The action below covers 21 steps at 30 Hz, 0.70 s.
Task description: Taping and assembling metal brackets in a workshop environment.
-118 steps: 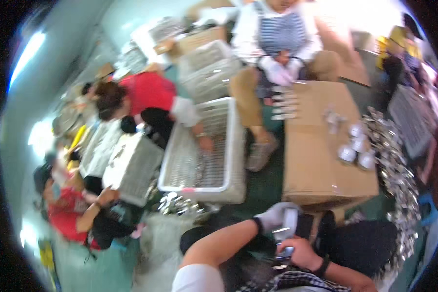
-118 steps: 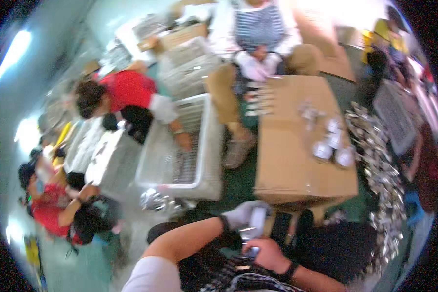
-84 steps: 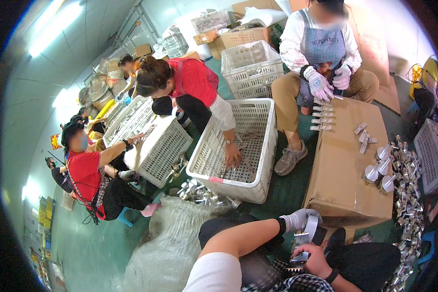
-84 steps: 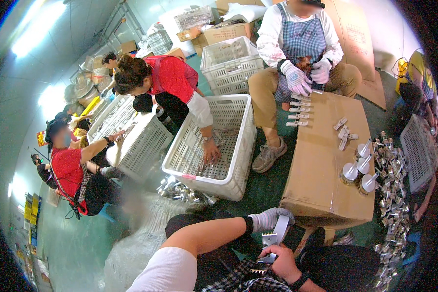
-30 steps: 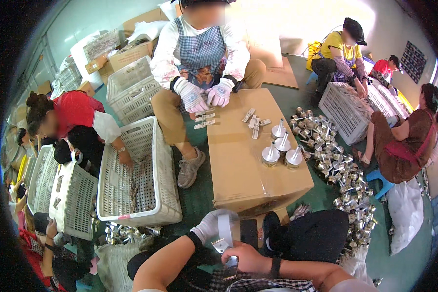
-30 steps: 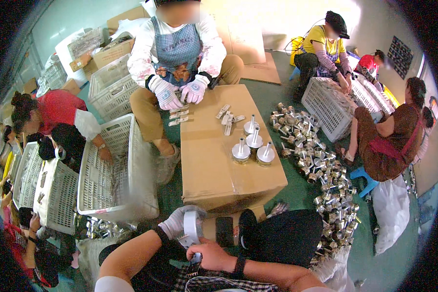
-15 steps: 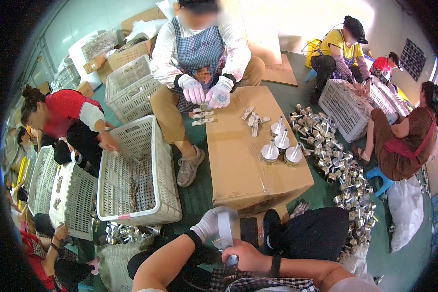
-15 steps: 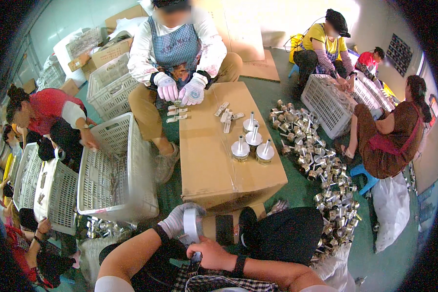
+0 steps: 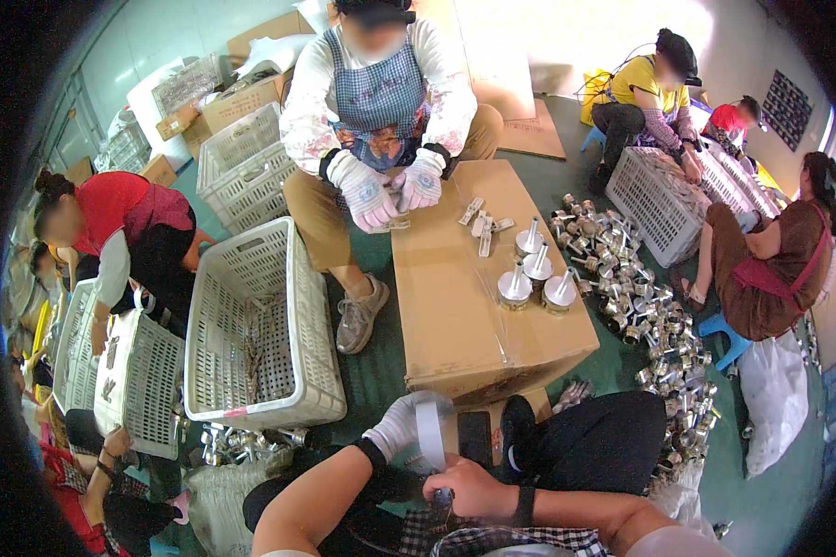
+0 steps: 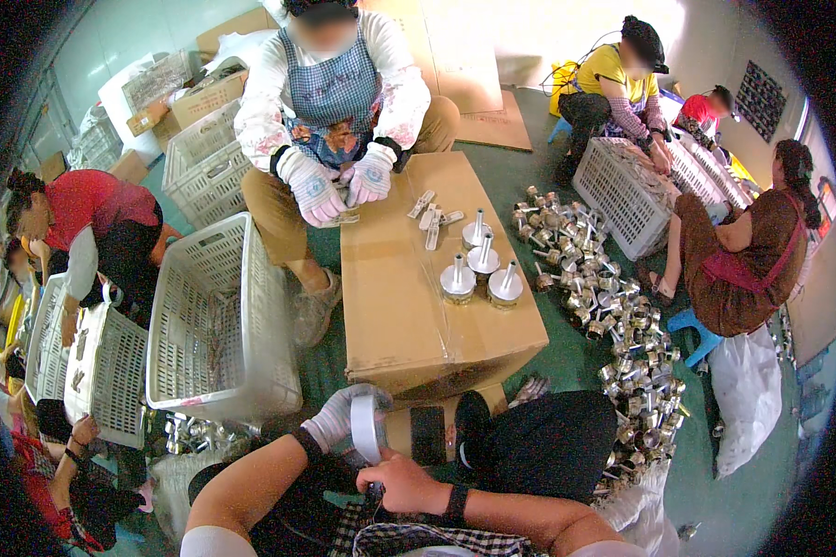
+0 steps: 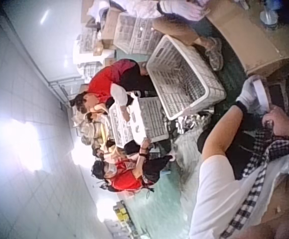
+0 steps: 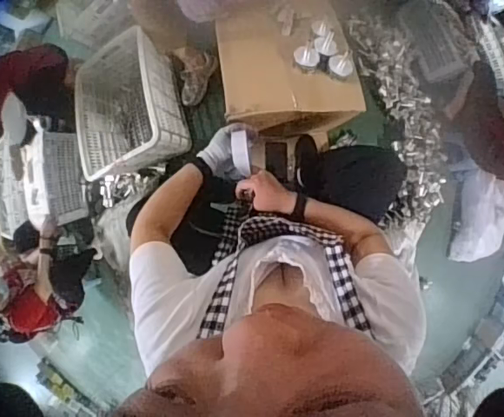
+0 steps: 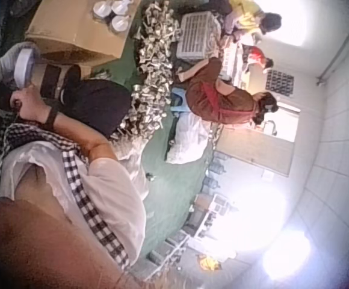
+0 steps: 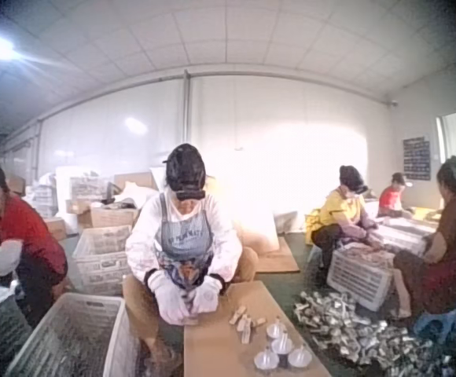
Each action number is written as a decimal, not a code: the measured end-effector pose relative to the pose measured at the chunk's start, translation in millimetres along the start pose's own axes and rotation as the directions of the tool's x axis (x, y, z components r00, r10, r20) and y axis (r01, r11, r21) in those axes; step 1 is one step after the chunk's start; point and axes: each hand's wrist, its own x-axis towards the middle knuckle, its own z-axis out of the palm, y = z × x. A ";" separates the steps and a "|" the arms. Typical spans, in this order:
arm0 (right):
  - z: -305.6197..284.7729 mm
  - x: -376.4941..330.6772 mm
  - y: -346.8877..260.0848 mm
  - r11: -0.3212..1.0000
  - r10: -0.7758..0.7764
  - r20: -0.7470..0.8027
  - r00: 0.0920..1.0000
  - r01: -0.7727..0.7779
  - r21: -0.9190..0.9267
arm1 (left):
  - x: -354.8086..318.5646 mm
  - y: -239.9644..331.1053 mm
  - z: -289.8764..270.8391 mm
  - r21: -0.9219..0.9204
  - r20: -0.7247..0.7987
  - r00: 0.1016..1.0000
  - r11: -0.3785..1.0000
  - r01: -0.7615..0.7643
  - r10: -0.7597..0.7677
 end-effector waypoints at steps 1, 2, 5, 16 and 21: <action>-0.3 0.1 -0.2 1.000 0.000 0.008 1.000 0.000 -0.006 | 0.2 -0.6 -0.5 0.011 0.007 1.000 1.000 -0.011 0.011; -0.7 0.3 -0.5 1.000 0.000 0.017 1.000 0.000 -0.011 | 0.7 -1.4 -1.4 0.008 0.011 1.000 1.000 -0.014 0.014; -2.6 1.4 -2.6 1.000 -0.015 0.036 0.999 0.016 -0.015 | 2.6 -4.3 -5.0 -0.016 0.023 1.000 1.000 -0.012 0.013; 3.8 0.6 6.7 0.996 -0.059 0.012 0.998 0.059 -0.062 | 1.4 0.3 1.8 0.013 -0.013 1.000 1.000 -0.005 0.005; 1.5 0.8 3.5 0.994 -0.064 0.032 0.997 0.067 -0.090 | -0.3 -1.0 0.8 0.055 0.006 0.999 0.998 -0.040 0.040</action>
